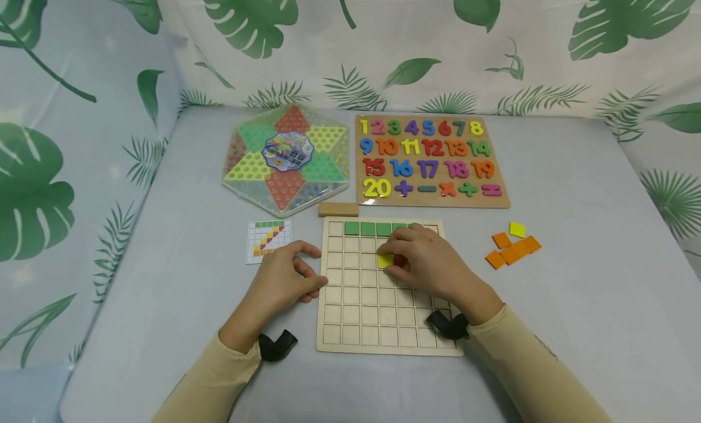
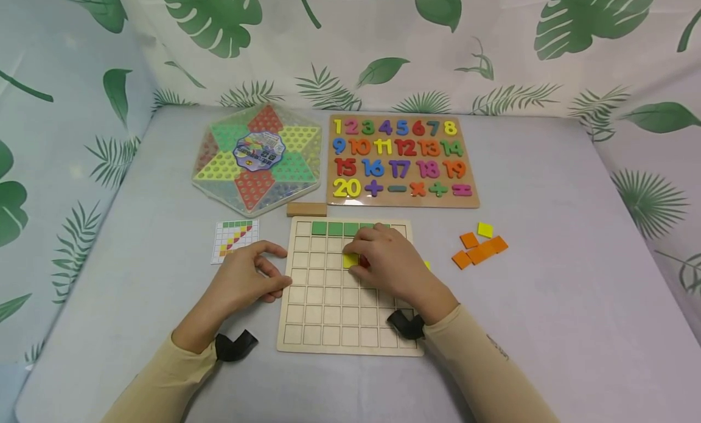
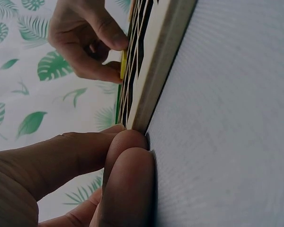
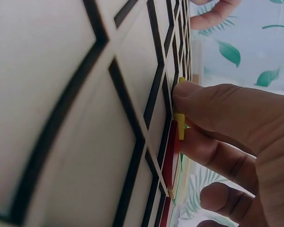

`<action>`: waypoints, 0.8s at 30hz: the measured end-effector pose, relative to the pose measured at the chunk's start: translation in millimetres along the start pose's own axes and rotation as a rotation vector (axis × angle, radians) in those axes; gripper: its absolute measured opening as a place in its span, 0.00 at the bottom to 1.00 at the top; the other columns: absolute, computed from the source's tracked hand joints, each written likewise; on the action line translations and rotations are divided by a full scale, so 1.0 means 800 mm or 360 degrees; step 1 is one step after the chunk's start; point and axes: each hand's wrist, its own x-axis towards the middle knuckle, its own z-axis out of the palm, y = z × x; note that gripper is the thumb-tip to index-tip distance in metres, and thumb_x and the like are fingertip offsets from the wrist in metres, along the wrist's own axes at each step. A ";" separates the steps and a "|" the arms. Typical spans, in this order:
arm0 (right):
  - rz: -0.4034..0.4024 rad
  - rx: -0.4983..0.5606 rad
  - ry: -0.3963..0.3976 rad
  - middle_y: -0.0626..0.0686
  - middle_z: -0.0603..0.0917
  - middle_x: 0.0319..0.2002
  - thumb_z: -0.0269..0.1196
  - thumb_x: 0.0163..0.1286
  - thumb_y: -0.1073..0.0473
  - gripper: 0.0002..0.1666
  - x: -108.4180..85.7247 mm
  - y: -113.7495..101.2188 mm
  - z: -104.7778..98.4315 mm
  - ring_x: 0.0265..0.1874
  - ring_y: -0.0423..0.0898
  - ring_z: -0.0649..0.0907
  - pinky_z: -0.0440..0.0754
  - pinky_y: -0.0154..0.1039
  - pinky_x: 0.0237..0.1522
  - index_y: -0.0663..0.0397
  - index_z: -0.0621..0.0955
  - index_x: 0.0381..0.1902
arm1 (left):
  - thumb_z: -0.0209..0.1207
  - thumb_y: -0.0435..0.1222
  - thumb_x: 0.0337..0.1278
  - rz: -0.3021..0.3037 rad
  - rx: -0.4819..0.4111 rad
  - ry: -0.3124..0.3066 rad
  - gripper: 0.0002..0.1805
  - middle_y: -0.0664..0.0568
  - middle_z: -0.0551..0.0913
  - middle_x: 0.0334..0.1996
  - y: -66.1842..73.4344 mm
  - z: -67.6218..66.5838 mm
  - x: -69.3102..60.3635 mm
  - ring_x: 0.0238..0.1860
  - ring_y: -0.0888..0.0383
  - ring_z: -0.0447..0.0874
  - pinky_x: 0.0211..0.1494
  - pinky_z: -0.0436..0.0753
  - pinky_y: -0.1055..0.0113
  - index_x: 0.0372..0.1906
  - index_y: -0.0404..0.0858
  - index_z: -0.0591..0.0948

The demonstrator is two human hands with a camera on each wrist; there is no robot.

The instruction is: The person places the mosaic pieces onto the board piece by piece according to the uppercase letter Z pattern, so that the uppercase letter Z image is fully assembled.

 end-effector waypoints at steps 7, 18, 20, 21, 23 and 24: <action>-0.0001 0.0016 0.0008 0.48 0.88 0.45 0.77 0.62 0.54 0.16 -0.006 0.004 0.001 0.43 0.47 0.82 0.84 0.46 0.48 0.49 0.90 0.48 | 0.75 0.32 0.52 -0.0013 -0.0007 -0.0005 0.26 0.51 0.88 0.25 -0.001 0.002 -0.001 0.19 0.58 0.87 0.26 0.87 0.65 0.57 0.40 0.80; 0.0088 0.0101 0.0095 0.48 0.89 0.43 0.76 0.63 0.58 0.14 -0.035 0.032 -0.017 0.45 0.48 0.83 0.85 0.50 0.52 0.49 0.90 0.47 | 0.75 0.33 0.53 -0.0023 0.0033 0.0015 0.26 0.51 0.89 0.25 0.000 0.001 0.000 0.19 0.59 0.87 0.26 0.86 0.66 0.57 0.40 0.80; 0.0147 0.0103 0.0085 0.49 0.89 0.43 0.76 0.64 0.58 0.14 -0.043 0.037 -0.020 0.45 0.49 0.83 0.85 0.50 0.51 0.48 0.90 0.48 | 0.75 0.33 0.53 -0.0016 0.0037 0.0011 0.26 0.51 0.89 0.25 0.000 0.001 0.000 0.19 0.59 0.87 0.26 0.86 0.66 0.57 0.39 0.80; 0.0181 0.0100 0.0075 0.49 0.89 0.44 0.75 0.64 0.58 0.14 -0.048 0.039 -0.022 0.45 0.49 0.82 0.85 0.51 0.51 0.48 0.90 0.48 | 0.75 0.33 0.53 -0.0016 0.0038 0.0010 0.26 0.51 0.89 0.25 0.001 0.001 0.000 0.19 0.59 0.87 0.26 0.86 0.66 0.57 0.39 0.80; 0.0251 0.0088 0.0053 0.49 0.89 0.45 0.75 0.65 0.58 0.14 -0.057 0.043 -0.025 0.46 0.50 0.82 0.85 0.52 0.52 0.48 0.90 0.49 | 0.75 0.33 0.53 -0.0014 0.0041 0.0008 0.26 0.51 0.89 0.25 0.001 0.001 0.000 0.19 0.59 0.87 0.26 0.85 0.67 0.57 0.39 0.80; 0.0278 0.0085 0.0049 0.49 0.89 0.45 0.75 0.65 0.58 0.14 -0.062 0.045 -0.026 0.47 0.50 0.82 0.85 0.53 0.52 0.48 0.90 0.49 | 0.75 0.33 0.53 -0.0011 0.0044 0.0009 0.26 0.51 0.89 0.25 0.001 0.001 0.000 0.19 0.60 0.87 0.26 0.85 0.67 0.57 0.39 0.80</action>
